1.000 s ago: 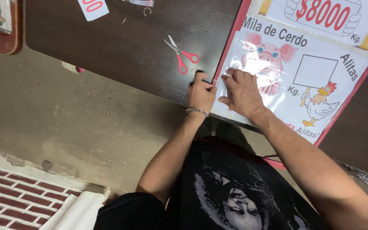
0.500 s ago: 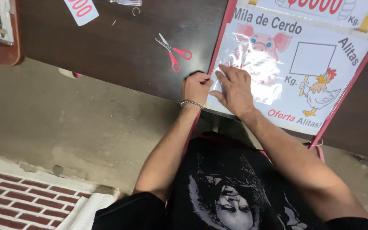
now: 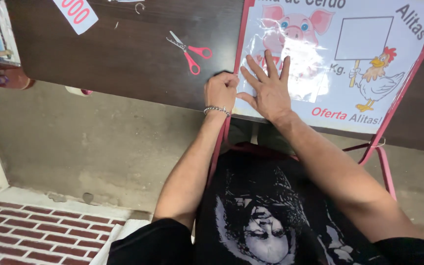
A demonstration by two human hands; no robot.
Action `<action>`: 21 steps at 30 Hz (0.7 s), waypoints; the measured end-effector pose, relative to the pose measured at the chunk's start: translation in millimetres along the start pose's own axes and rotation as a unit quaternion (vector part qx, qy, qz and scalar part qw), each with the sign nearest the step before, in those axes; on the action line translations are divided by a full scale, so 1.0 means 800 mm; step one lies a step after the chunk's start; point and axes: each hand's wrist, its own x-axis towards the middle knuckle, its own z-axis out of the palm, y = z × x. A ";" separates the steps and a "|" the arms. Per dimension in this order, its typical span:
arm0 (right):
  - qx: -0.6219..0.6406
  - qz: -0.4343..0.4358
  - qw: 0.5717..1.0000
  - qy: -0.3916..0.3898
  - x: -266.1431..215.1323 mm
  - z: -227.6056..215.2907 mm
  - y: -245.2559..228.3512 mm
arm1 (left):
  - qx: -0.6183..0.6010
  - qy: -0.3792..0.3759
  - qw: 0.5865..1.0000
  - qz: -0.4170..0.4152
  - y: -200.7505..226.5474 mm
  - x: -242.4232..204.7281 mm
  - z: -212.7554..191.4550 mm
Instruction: Attaching a printed price sign to a metal frame using adhesive tape and smoothing it out
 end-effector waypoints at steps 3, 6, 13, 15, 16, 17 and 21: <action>-0.010 0.008 1.000 -0.009 0.000 0.003 0.001 | -0.010 0.002 1.000 0.003 0.000 0.000 0.000; -0.005 0.016 1.000 -0.017 0.000 -0.001 0.003 | -0.006 0.007 1.000 0.004 0.002 -0.003 -0.003; 0.022 -0.027 0.999 -0.011 0.000 -0.002 0.003 | -0.079 0.032 0.990 0.111 0.008 -0.015 -0.017; 0.032 -0.019 0.999 -0.004 0.001 0.000 0.001 | -0.068 0.038 0.991 0.109 0.007 -0.013 -0.018; 0.045 -0.011 0.999 0.004 0.001 0.002 -0.001 | -0.055 0.041 0.991 0.112 0.007 -0.012 -0.018; 0.059 -0.002 0.998 0.012 0.001 0.004 -0.003 | -0.041 0.043 0.992 0.115 0.006 -0.010 -0.019; 0.063 0.002 0.998 0.021 0.003 0.001 -0.004 | -0.031 0.017 0.997 0.073 0.018 -0.016 -0.026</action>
